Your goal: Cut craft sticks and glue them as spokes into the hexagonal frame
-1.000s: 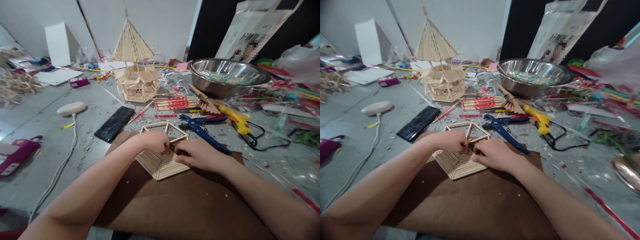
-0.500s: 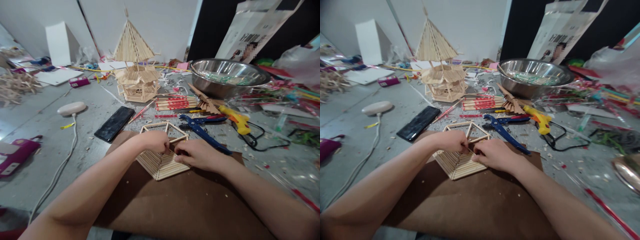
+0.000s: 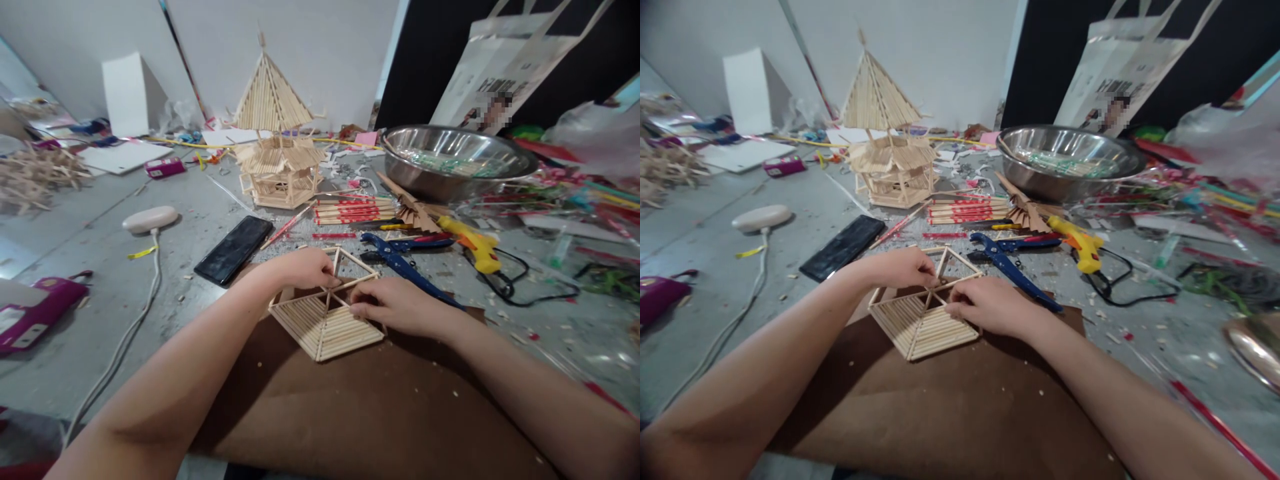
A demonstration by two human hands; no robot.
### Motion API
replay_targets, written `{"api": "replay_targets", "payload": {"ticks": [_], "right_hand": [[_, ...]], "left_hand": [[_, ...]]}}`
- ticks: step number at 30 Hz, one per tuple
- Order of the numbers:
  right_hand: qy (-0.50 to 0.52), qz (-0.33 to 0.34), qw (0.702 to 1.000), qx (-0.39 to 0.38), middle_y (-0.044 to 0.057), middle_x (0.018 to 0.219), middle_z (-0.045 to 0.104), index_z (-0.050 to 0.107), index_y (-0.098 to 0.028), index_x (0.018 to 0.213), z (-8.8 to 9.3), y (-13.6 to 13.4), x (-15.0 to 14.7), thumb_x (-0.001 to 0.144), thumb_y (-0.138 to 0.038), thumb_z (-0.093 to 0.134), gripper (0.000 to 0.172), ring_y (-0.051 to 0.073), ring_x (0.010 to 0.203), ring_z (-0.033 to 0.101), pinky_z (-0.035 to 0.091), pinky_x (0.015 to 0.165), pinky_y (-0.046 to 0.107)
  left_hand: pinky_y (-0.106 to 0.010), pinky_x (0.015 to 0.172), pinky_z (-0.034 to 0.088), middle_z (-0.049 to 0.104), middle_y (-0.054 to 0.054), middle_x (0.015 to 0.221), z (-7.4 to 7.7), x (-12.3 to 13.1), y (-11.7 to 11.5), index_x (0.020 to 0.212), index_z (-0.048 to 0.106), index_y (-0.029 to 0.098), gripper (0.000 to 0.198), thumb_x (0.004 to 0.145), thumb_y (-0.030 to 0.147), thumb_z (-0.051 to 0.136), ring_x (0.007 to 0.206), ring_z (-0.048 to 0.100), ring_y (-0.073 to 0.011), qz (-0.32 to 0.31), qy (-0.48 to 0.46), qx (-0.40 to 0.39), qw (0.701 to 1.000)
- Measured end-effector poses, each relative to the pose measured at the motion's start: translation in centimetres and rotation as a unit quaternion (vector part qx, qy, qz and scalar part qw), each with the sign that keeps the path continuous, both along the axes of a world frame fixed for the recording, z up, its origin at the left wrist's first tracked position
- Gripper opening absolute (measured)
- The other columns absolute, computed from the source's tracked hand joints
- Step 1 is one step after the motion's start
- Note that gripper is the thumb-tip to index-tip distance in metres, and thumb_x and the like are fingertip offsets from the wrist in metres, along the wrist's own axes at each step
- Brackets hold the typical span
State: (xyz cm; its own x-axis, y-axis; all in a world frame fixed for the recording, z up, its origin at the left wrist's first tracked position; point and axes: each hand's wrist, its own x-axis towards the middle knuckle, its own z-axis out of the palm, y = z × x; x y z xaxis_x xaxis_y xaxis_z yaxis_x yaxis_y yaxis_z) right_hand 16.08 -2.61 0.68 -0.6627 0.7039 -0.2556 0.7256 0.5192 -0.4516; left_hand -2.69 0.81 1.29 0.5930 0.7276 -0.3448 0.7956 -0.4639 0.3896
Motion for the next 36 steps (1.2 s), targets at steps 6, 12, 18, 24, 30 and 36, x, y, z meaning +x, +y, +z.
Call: {"api": "replay_targets", "payload": {"ticks": [6, 12, 18, 24, 30, 36], "right_hand": [[-0.011, -0.051, 0.998, -0.025, 0.0, 0.07, 0.06, 0.058, -0.02, 0.073, -0.6, 1.3, -1.2, 0.07, -0.043, 0.045, 0.027, 0.011, 0.061, 0.05, 0.03, 0.051, 0.02], [-0.084, -0.09, 0.992, -0.007, 0.001, 0.059, 0.056, 0.057, -0.019, 0.063, -0.6, 1.1, -3.1, 0.061, -0.056, 0.048, 0.038, 0.011, 0.054, 0.047, 0.027, 0.045, 0.021], [-0.122, -0.087, 0.988, -0.022, 0.0, 0.053, 0.054, 0.055, -0.018, 0.057, 0.4, 0.6, -4.4, 0.061, -0.054, 0.049, 0.037, 0.011, 0.05, 0.045, 0.025, 0.043, 0.021], [-0.103, -0.087, 0.99, -0.038, 0.0, 0.052, 0.055, 0.056, -0.017, 0.059, -0.2, 0.8, -4.1, 0.062, -0.055, 0.048, 0.038, 0.01, 0.049, 0.046, 0.026, 0.044, 0.021], [-0.098, -0.095, 0.991, -0.008, 0.0, 0.055, 0.054, 0.054, -0.017, 0.06, -0.4, 0.4, -4.2, 0.063, -0.053, 0.048, 0.036, 0.011, 0.052, 0.046, 0.026, 0.045, 0.021], [-0.102, -0.086, 0.991, 0.0, 0.0, 0.055, 0.054, 0.055, -0.018, 0.062, -0.6, 0.3, -4.1, 0.064, -0.055, 0.046, 0.038, 0.011, 0.052, 0.046, 0.025, 0.045, 0.021]], "left_hand": [[-0.026, 0.058, 0.04, 0.062, -0.006, 0.077, -1.9, 0.4, 0.2, 0.078, 0.059, 0.018, 0.036, 0.074, 0.044, 0.035, 0.068, 0.055, -0.0173, 0.127, 0.034, 0.152, 0.979], [-0.033, 0.063, 0.043, 0.062, -0.008, 0.081, -2.4, 1.0, -0.6, 0.084, 0.058, 0.018, 0.038, 0.077, 0.045, 0.032, 0.078, 0.056, -0.0235, 0.173, 0.072, 0.245, 0.951], [-0.034, 0.065, 0.043, 0.061, -0.008, 0.082, -2.7, 1.1, -0.6, 0.087, 0.057, 0.018, 0.036, 0.078, 0.042, 0.032, 0.083, 0.054, -0.024, 0.152, 0.06, 0.266, 0.95], [-0.033, 0.067, 0.042, 0.06, -0.01, 0.083, -2.7, 1.1, -0.6, 0.091, 0.056, 0.017, 0.037, 0.079, 0.042, 0.031, 0.083, 0.054, -0.0239, 0.153, 0.06, 0.249, 0.954], [-0.033, 0.068, 0.041, 0.06, -0.011, 0.084, -2.8, 1.0, -0.6, 0.092, 0.055, 0.017, 0.037, 0.079, 0.042, 0.031, 0.084, 0.054, -0.0233, 0.155, 0.049, 0.243, 0.956], [-0.034, 0.067, 0.042, 0.061, -0.01, 0.084, -2.8, 1.0, -0.7, 0.092, 0.055, 0.017, 0.038, 0.079, 0.042, 0.03, 0.083, 0.055, -0.0239, 0.153, 0.049, 0.252, 0.954]]}}
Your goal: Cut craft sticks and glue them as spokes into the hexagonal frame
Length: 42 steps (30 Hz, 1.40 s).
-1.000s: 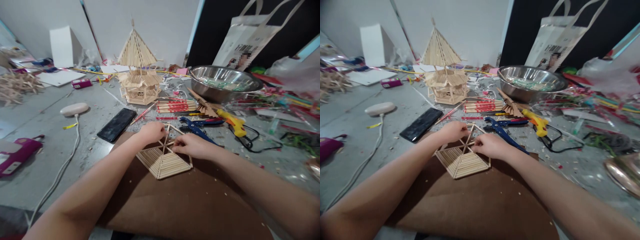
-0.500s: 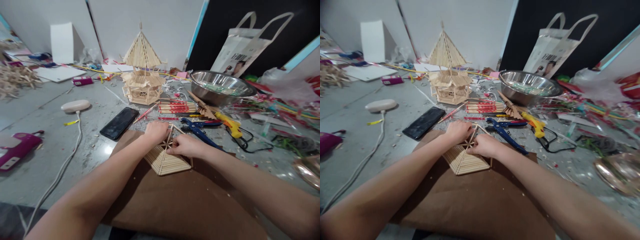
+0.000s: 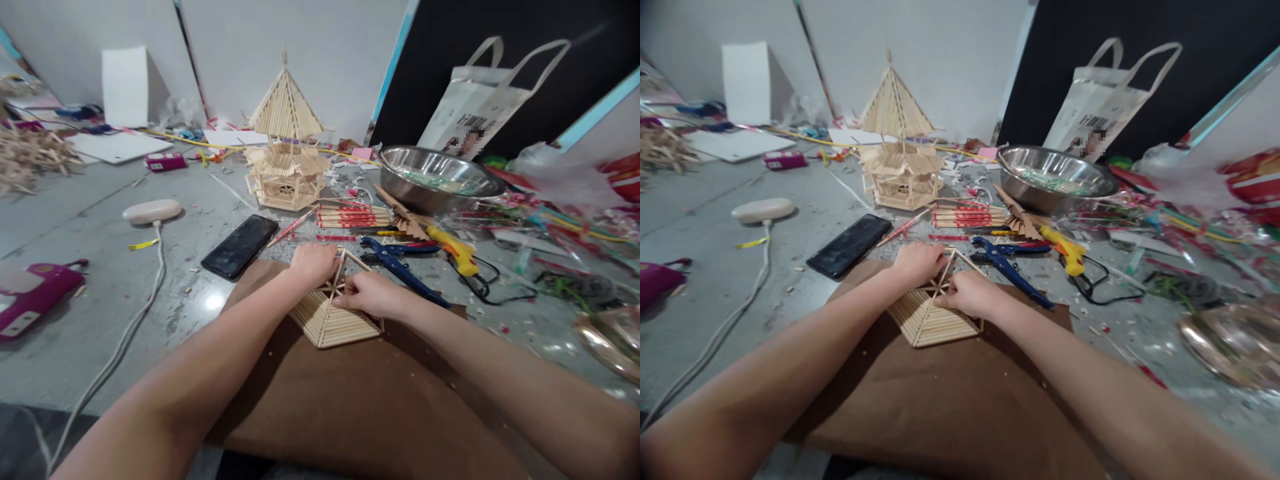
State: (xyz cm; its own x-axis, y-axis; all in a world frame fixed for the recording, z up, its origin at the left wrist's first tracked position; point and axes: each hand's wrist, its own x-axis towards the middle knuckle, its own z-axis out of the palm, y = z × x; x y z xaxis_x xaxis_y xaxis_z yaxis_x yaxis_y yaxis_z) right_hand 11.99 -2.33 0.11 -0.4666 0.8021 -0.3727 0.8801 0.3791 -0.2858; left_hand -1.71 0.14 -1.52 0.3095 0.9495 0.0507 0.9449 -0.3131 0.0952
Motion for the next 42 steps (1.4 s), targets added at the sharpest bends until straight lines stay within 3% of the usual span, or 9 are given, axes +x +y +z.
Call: {"api": "replay_targets", "payload": {"ticks": [27, 32, 35, 38, 42], "right_hand": [[-0.034, 0.014, 0.999, 0.038, 0.003, 0.062, 0.058, 0.058, -0.019, 0.063, 0.4, -0.5, -0.2, 0.065, -0.054, 0.045, 0.038, 0.014, 0.056, 0.049, 0.028, 0.045, 0.022], [0.01, 0.001, 1.0, 0.025, 0.002, 0.059, 0.057, 0.057, -0.018, 0.06, 0.8, -0.9, 0.1, 0.067, -0.053, 0.044, 0.038, 0.011, 0.053, 0.048, 0.026, 0.044, 0.021], [0.081, -0.024, 0.996, 0.01, 0.001, 0.059, 0.058, 0.056, -0.017, 0.066, 1.9, -0.8, 1.1, 0.075, -0.05, 0.035, 0.04, 0.009, 0.051, 0.048, 0.028, 0.045, 0.02], [0.128, -0.063, 0.987, 0.077, 0.001, 0.064, 0.059, 0.056, -0.017, 0.074, 3.6, 0.4, 3.3, 0.079, -0.043, 0.03, 0.037, 0.01, 0.056, 0.051, 0.032, 0.05, 0.019], [0.017, -0.143, 0.962, 0.233, 0.004, 0.081, 0.061, 0.057, -0.019, 0.081, 4.2, 3.7, 6.9, 0.078, -0.037, 0.034, 0.03, 0.014, 0.075, 0.053, 0.035, 0.062, 0.023]], "left_hand": [[-0.032, 0.066, 0.043, 0.061, -0.01, 0.083, 0.2, 0.2, -0.3, 0.092, 0.055, 0.018, 0.04, 0.08, 0.042, 0.026, 0.081, 0.056, -0.0233, 0.01, 0.025, -0.005, 1.0], [-0.031, 0.065, 0.042, 0.061, -0.01, 0.084, 0.5, 0.3, -0.3, 0.091, 0.055, 0.019, 0.039, 0.079, 0.043, 0.028, 0.081, 0.056, -0.0228, 0.02, 0.04, -0.011, 0.999], [-0.03, 0.064, 0.043, 0.061, -0.01, 0.083, 0.4, 0.2, -0.2, 0.09, 0.055, 0.02, 0.039, 0.079, 0.045, 0.028, 0.08, 0.056, -0.0223, 0.018, 0.038, -0.01, 0.999], [-0.031, 0.061, 0.043, 0.062, -0.009, 0.08, 0.3, 0.0, 0.0, 0.088, 0.055, 0.021, 0.04, 0.079, 0.046, 0.025, 0.077, 0.057, -0.0227, 0.014, 0.037, -0.007, 0.999], [-0.032, 0.058, 0.043, 0.062, -0.011, 0.076, 0.3, -0.2, 0.2, 0.088, 0.056, 0.019, 0.042, 0.08, 0.043, 0.023, 0.073, 0.059, -0.0241, 0.013, 0.061, -0.008, 0.998]]}}
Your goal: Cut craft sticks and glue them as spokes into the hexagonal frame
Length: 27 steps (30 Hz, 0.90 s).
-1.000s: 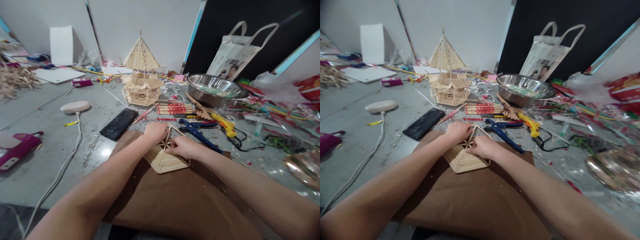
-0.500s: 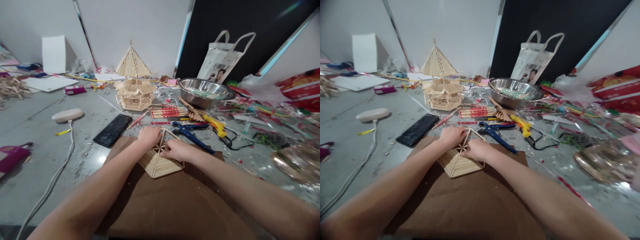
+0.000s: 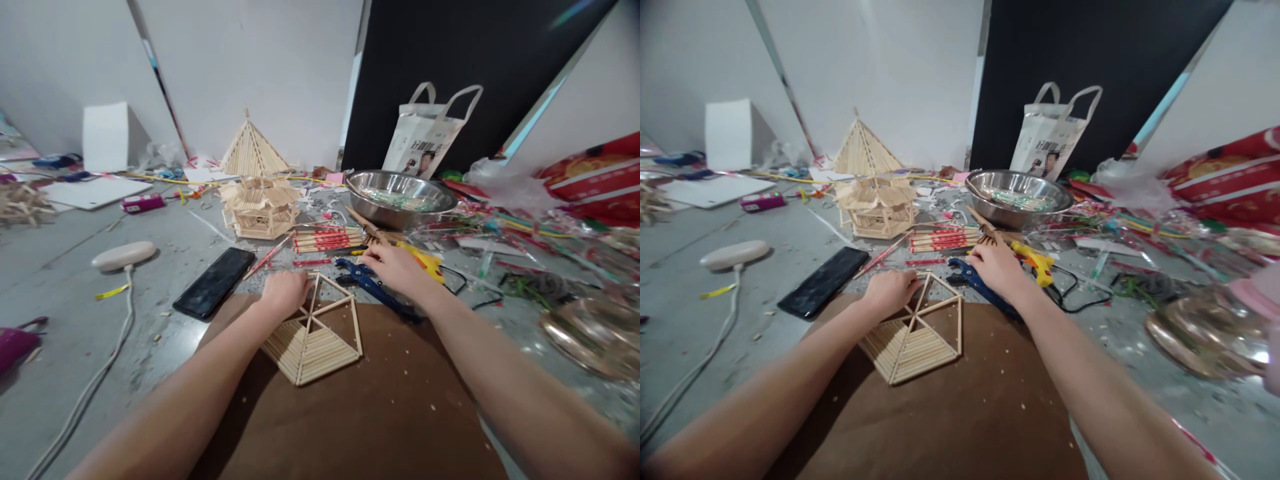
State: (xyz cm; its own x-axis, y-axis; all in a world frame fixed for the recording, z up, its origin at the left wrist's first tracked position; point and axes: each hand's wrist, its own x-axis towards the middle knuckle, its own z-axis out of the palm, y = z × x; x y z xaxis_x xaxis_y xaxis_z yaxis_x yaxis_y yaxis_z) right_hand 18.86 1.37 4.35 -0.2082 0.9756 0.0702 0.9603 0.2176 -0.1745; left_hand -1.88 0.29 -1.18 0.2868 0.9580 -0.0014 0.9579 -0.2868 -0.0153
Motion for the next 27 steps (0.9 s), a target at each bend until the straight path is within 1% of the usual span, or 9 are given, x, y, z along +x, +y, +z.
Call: {"api": "replay_targets", "payload": {"ticks": [2, 6, 10, 14, 16, 19, 21, 23, 27], "right_hand": [[-0.059, -0.036, 0.998, -0.014, 0.006, 0.087, 0.06, 0.058, -0.019, 0.084, -0.5, 1.8, 1.1, 0.077, -0.035, 0.034, 0.03, 0.017, 0.081, 0.053, 0.036, 0.064, 0.026], [-0.082, -0.074, 0.993, -0.034, 0.012, 0.092, 0.059, 0.061, -0.016, 0.083, -2.1, 4.8, 1.0, 0.072, -0.037, 0.042, 0.031, 0.023, 0.086, 0.053, 0.038, 0.067, 0.031], [-0.079, -0.112, 0.99, -0.041, 0.018, 0.095, 0.057, 0.061, -0.011, 0.09, -3.2, 6.5, -0.5, 0.066, -0.038, 0.051, 0.037, 0.027, 0.09, 0.052, 0.038, 0.071, 0.035], [-0.043, -0.143, 0.988, -0.039, 0.018, 0.093, 0.059, 0.062, -0.01, 0.089, -4.0, 7.5, -1.3, 0.061, -0.028, 0.057, 0.033, 0.027, 0.09, 0.053, 0.038, 0.073, 0.036], [-0.012, -0.16, 0.987, -0.033, 0.018, 0.091, 0.059, 0.063, -0.01, 0.085, -4.3, 7.7, -1.2, 0.059, -0.025, 0.058, 0.031, 0.027, 0.088, 0.053, 0.039, 0.072, 0.035], [0.05, -0.164, 0.985, -0.019, 0.017, 0.08, 0.061, 0.063, -0.009, 0.072, -4.1, 7.6, -0.8, 0.056, -0.025, 0.058, 0.022, 0.027, 0.082, 0.055, 0.04, 0.068, 0.034], [0.108, -0.143, 0.984, -0.003, 0.012, 0.07, 0.061, 0.061, -0.012, 0.064, -3.7, 7.2, -0.5, 0.058, -0.028, 0.056, 0.018, 0.024, 0.076, 0.056, 0.04, 0.065, 0.032], [0.182, -0.107, 0.977, 0.011, 0.006, 0.063, 0.059, 0.058, -0.014, 0.063, -3.3, 6.5, -0.3, 0.063, -0.034, 0.051, 0.021, 0.018, 0.066, 0.055, 0.04, 0.06, 0.027], [0.34, -0.044, 0.939, -0.002, -0.001, 0.055, 0.052, 0.05, -0.016, 0.07, -2.9, 4.1, -0.8, 0.071, -0.043, 0.039, 0.029, 0.006, 0.041, 0.043, 0.035, 0.041, 0.02]], "left_hand": [[-0.032, 0.059, 0.043, 0.062, -0.011, 0.076, 0.1, 0.0, 0.0, 0.088, 0.056, 0.018, 0.042, 0.08, 0.042, 0.023, 0.073, 0.059, -0.0239, 0.0, 0.009, -0.003, 1.0], [-0.032, 0.059, 0.043, 0.062, -0.012, 0.076, 0.3, 0.1, 0.0, 0.087, 0.057, 0.018, 0.04, 0.08, 0.041, 0.025, 0.073, 0.059, -0.0239, 0.004, 0.011, -0.007, 1.0], [-0.032, 0.06, 0.043, 0.062, -0.012, 0.077, 0.2, 0.1, 0.1, 0.087, 0.057, 0.018, 0.04, 0.08, 0.041, 0.025, 0.075, 0.059, -0.0239, 0.006, 0.005, -0.013, 1.0], [-0.034, 0.058, 0.043, 0.062, -0.011, 0.075, -0.2, 0.0, 0.3, 0.085, 0.057, 0.018, 0.038, 0.079, 0.041, 0.027, 0.072, 0.059, -0.0254, 0.004, -0.006, 0.001, 1.0], [-0.035, 0.057, 0.043, 0.062, -0.011, 0.074, -0.3, -0.1, 0.3, 0.083, 0.057, 0.018, 0.036, 0.079, 0.04, 0.028, 0.071, 0.059, -0.0263, 0.001, -0.016, 0.013, 1.0], [-0.034, 0.058, 0.042, 0.062, -0.01, 0.078, -0.2, -0.1, 0.4, 0.082, 0.057, 0.019, 0.033, 0.079, 0.038, 0.03, 0.073, 0.058, -0.0256, 0.003, -0.046, 0.023, 0.999], [-0.032, 0.06, 0.042, 0.062, -0.008, 0.082, -0.1, -0.1, 0.3, 0.083, 0.056, 0.02, 0.03, 0.079, 0.035, 0.031, 0.075, 0.057, -0.0232, 0.006, -0.087, 0.033, 0.996], [-0.03, 0.061, 0.041, 0.061, -0.006, 0.084, 0.1, -0.1, 0.3, 0.083, 0.056, 0.02, 0.026, 0.078, 0.033, 0.033, 0.075, 0.057, -0.0203, 0.004, -0.148, 0.046, 0.988], [-0.025, 0.063, 0.04, 0.062, -0.002, 0.08, 0.3, 0.2, 0.4, 0.079, 0.057, 0.019, 0.021, 0.075, 0.031, 0.04, 0.072, 0.055, -0.0157, -0.01, -0.293, 0.051, 0.955]]}}
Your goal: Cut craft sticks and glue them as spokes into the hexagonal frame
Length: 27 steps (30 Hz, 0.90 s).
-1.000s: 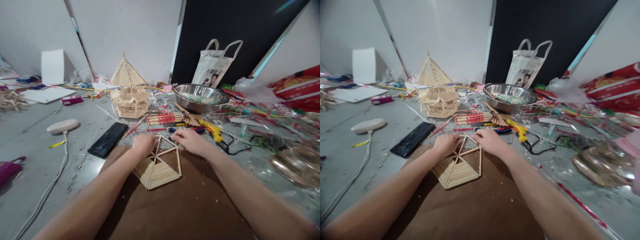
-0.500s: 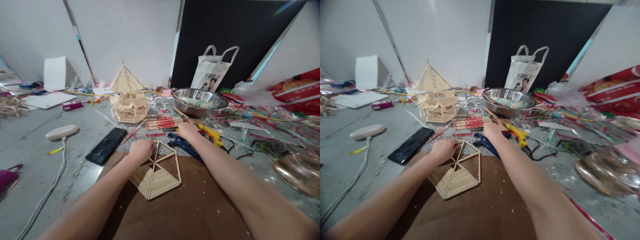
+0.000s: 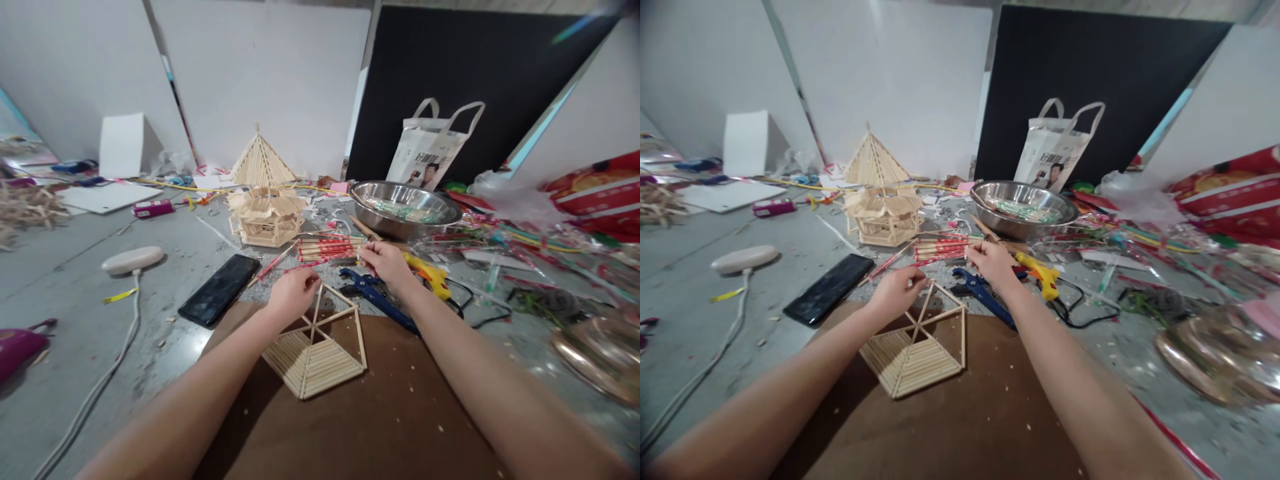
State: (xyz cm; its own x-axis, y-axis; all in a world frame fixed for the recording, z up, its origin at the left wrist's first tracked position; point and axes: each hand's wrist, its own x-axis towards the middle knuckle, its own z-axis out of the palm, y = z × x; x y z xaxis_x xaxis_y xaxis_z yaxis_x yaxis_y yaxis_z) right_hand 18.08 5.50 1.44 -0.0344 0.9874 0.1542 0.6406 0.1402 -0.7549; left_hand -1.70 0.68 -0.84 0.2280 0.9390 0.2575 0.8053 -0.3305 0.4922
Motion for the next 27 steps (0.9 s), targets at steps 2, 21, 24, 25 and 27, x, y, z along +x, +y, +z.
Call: {"api": "replay_targets", "payload": {"ticks": [2, 21, 24, 25, 27], "right_hand": [[0.069, 0.028, 0.997, -0.009, -0.004, 0.053, 0.049, 0.048, -0.017, 0.071, 0.0, -1.2, -0.6, 0.07, -0.045, 0.041, 0.029, 0.004, 0.036, 0.038, 0.031, 0.036, 0.018], [0.25, 0.134, 0.954, -0.099, -0.007, 0.042, 0.044, 0.049, -0.016, 0.064, 0.1, -3.5, -6.3, 0.064, -0.036, 0.056, 0.021, 0.004, 0.031, 0.038, 0.029, 0.03, 0.017], [0.237, 0.142, 0.956, -0.093, -0.005, 0.048, 0.049, 0.048, -0.016, 0.065, -0.2, -3.3, -6.3, 0.066, -0.036, 0.053, 0.021, 0.005, 0.033, 0.044, 0.033, 0.032, 0.017], [0.225, 0.145, 0.959, -0.09, -0.004, 0.049, 0.05, 0.047, -0.016, 0.065, -0.4, -3.2, -6.3, 0.067, -0.036, 0.052, 0.021, 0.006, 0.034, 0.045, 0.034, 0.032, 0.018], [0.199, 0.149, 0.965, -0.084, -0.004, 0.05, 0.051, 0.047, -0.016, 0.066, -0.7, -3.1, -6.4, 0.068, -0.036, 0.05, 0.02, 0.007, 0.036, 0.047, 0.036, 0.033, 0.019]], "left_hand": [[-0.023, 0.063, 0.04, 0.062, -0.002, 0.077, 0.1, 0.2, 0.0, 0.079, 0.058, 0.018, 0.02, 0.074, 0.03, 0.042, 0.07, 0.055, -0.014, -0.012, -0.063, -0.002, 0.998], [-0.017, 0.045, 0.032, 0.052, 0.002, 0.052, 0.4, 0.3, 0.4, 0.064, 0.058, 0.013, 0.025, 0.071, 0.034, 0.046, 0.045, 0.043, -0.0064, -0.026, -0.244, -0.044, 0.968], [-0.017, 0.045, 0.032, 0.052, 0.002, 0.054, 0.4, 0.2, 0.4, 0.066, 0.057, 0.014, 0.022, 0.07, 0.032, 0.046, 0.045, 0.044, -0.0061, -0.014, -0.233, -0.038, 0.972], [-0.017, 0.045, 0.032, 0.052, 0.002, 0.054, 0.4, 0.2, 0.4, 0.067, 0.057, 0.014, 0.022, 0.071, 0.032, 0.045, 0.045, 0.043, -0.0062, -0.009, -0.225, -0.037, 0.974], [-0.018, 0.044, 0.031, 0.052, 0.003, 0.052, 0.3, 0.2, 0.3, 0.069, 0.057, 0.014, 0.022, 0.071, 0.033, 0.044, 0.044, 0.043, -0.0066, 0.004, -0.207, -0.041, 0.978]]}}
